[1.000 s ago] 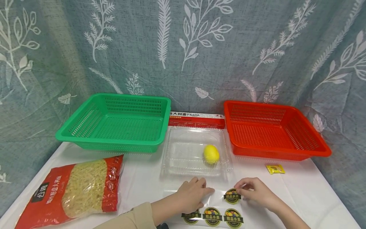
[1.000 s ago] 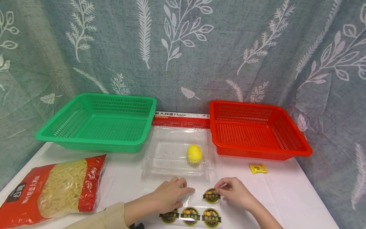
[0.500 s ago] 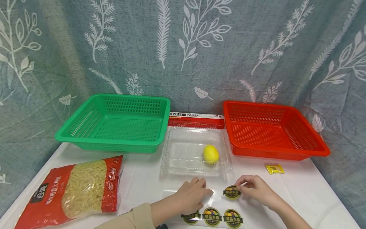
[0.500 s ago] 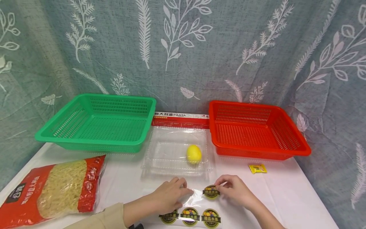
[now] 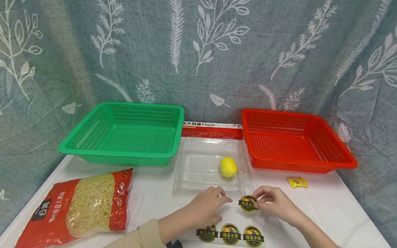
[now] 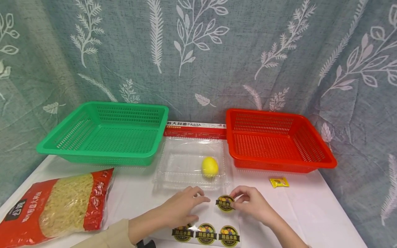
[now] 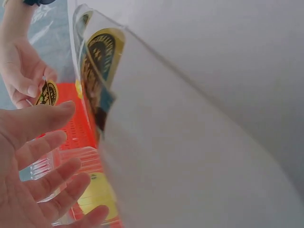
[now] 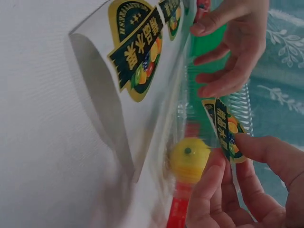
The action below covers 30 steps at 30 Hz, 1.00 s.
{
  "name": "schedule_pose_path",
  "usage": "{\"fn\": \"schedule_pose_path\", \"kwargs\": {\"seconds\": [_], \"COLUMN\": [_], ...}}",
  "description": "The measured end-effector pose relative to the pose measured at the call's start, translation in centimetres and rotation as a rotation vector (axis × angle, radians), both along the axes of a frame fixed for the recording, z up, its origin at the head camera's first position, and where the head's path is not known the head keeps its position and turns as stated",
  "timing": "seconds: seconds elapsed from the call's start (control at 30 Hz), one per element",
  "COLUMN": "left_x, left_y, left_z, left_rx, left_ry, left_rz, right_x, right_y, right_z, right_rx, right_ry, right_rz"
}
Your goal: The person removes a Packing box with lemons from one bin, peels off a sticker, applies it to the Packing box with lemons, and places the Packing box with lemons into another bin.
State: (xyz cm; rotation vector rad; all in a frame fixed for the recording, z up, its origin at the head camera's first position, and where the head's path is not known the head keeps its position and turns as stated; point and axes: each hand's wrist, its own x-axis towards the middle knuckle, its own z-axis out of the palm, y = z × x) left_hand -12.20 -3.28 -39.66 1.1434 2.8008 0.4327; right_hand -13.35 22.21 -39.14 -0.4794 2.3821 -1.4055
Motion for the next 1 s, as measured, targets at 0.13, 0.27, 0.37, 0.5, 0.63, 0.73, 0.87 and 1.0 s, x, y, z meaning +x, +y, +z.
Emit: {"fn": "schedule_pose_path", "kwargs": {"seconds": [0.13, 0.27, 0.37, 0.5, 0.63, 0.73, 0.87, 1.0], "left_x": [-0.1, -0.2, -0.1, 0.0, 0.0, 0.0, 0.1, 0.1], "left_y": [-0.2, -0.1, -0.1, 0.0, 0.1, 0.1, 0.1, 0.1], "left_z": [0.2, 0.3, 0.4, 0.6, 0.8, 0.8, 0.8, 0.7], "left_rx": [0.063, 0.135, 0.202, 0.304, 0.397, 0.459, 0.531, 0.610], "left_ry": [-0.007, -0.012, -0.040, -0.103, -0.139, -0.156, -0.190, -0.217], "left_rz": [0.005, 0.028, 0.056, 0.104, 0.124, 0.126, 0.127, 0.134], "right_x": [0.0, 0.0, 0.0, 0.1, 0.1, 0.1, 0.1, 0.0], "right_y": [-0.3, -0.6, -0.9, -1.3, -1.6, -1.9, -2.4, -2.9], "right_z": [0.2, 0.5, 0.6, 0.8, 1.0, 1.0, 1.1, 1.3], "right_rx": [-0.026, -0.058, -0.080, -0.107, -0.136, -0.151, -0.166, -0.167], "right_ry": [0.001, -0.002, -0.018, -0.043, -0.059, -0.053, -0.042, -0.032], "right_rz": [0.002, 0.002, -0.003, -0.001, 0.010, 0.022, 0.032, 0.027]}}
